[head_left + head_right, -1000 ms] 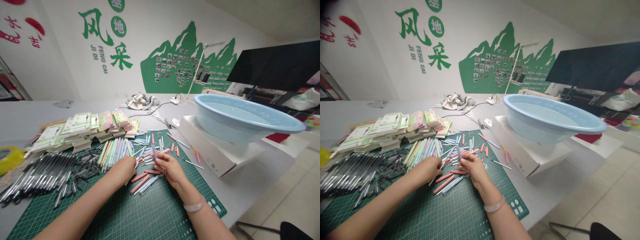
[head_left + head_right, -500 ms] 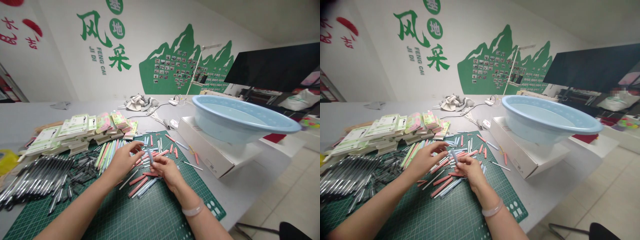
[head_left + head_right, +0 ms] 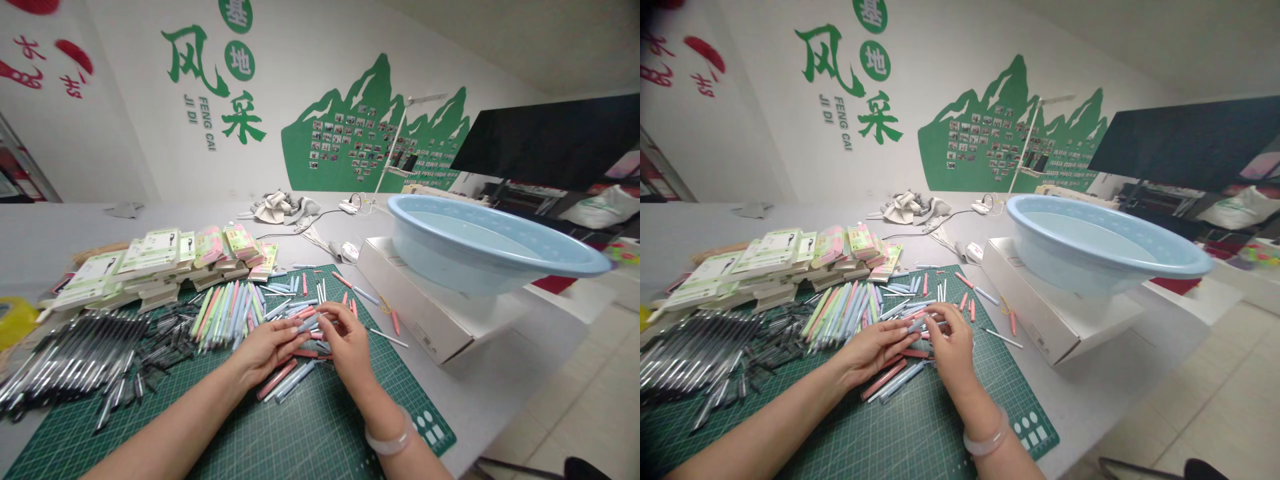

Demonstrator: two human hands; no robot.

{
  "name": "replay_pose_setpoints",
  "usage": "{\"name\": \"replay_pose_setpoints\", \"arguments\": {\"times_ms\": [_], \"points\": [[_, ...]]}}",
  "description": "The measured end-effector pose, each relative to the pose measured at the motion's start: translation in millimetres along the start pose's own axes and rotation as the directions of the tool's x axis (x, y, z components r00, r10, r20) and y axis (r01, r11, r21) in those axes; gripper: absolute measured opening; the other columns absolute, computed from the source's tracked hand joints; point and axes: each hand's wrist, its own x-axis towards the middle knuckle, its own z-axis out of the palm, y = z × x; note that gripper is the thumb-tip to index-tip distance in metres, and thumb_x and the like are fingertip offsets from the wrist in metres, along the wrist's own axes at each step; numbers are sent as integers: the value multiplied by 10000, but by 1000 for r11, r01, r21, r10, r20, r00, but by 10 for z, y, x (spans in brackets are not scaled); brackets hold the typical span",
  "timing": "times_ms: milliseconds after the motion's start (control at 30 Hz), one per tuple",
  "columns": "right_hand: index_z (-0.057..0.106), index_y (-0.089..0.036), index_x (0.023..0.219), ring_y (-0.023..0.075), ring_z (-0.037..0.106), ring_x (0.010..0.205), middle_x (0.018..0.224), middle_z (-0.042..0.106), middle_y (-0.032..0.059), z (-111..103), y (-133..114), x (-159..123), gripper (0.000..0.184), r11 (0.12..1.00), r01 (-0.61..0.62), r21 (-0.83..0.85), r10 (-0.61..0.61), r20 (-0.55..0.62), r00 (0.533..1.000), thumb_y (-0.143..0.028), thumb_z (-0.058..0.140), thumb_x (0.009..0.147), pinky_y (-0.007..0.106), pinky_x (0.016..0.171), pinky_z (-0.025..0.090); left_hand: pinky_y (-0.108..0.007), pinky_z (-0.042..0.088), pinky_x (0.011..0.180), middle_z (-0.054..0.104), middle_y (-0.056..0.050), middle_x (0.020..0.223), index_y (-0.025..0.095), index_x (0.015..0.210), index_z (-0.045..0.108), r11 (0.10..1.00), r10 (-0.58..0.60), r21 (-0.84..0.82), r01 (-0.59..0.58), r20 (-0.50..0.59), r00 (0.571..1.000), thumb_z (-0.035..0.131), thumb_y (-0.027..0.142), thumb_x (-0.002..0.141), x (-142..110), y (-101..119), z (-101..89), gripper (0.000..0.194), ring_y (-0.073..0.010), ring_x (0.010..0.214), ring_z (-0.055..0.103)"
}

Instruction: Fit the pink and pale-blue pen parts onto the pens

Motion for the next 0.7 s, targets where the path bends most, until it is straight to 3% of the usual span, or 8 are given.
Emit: {"name": "replay_pose_setpoints", "arguments": {"times_ms": [200, 400, 700], "points": [[614, -194, 926, 153, 612, 674, 837, 666, 36, -3, 92, 18, 153, 993, -59, 100, 67, -82, 994, -288, 576, 813, 285, 641, 519, -243, 570, 802, 633, -223, 1133, 29, 1005, 595, 999, -36, -11, 36, 9, 999, 550, -43, 768, -63, 14, 53, 252, -247, 984, 655], [598, -177, 878, 151, 622, 623, 802, 672, 37, -46, 193, 71, 195, 958, -129, 256, 170, -143, 975, -343, 618, 780, 298, 615, 535, -275, 577, 790, 649, -218, 1107, 48, 1055, 599, 998, -3, 62, 2, 24, 1000, 631, 25, 745, -50, 29, -2, 312, -269, 985, 651], [616, -152, 789, 111, 609, 537, 657, 652, -1, -68, 280, 131, 232, 895, -196, 401, 295, -201, 934, -346, 708, 701, 236, 570, 527, -297, 589, 737, 694, -200, 1000, 69, 989, 604, 988, 52, 144, -54, 15, 999, 676, 65, 711, -164, 76, 123, 288, -267, 955, 665]]}}
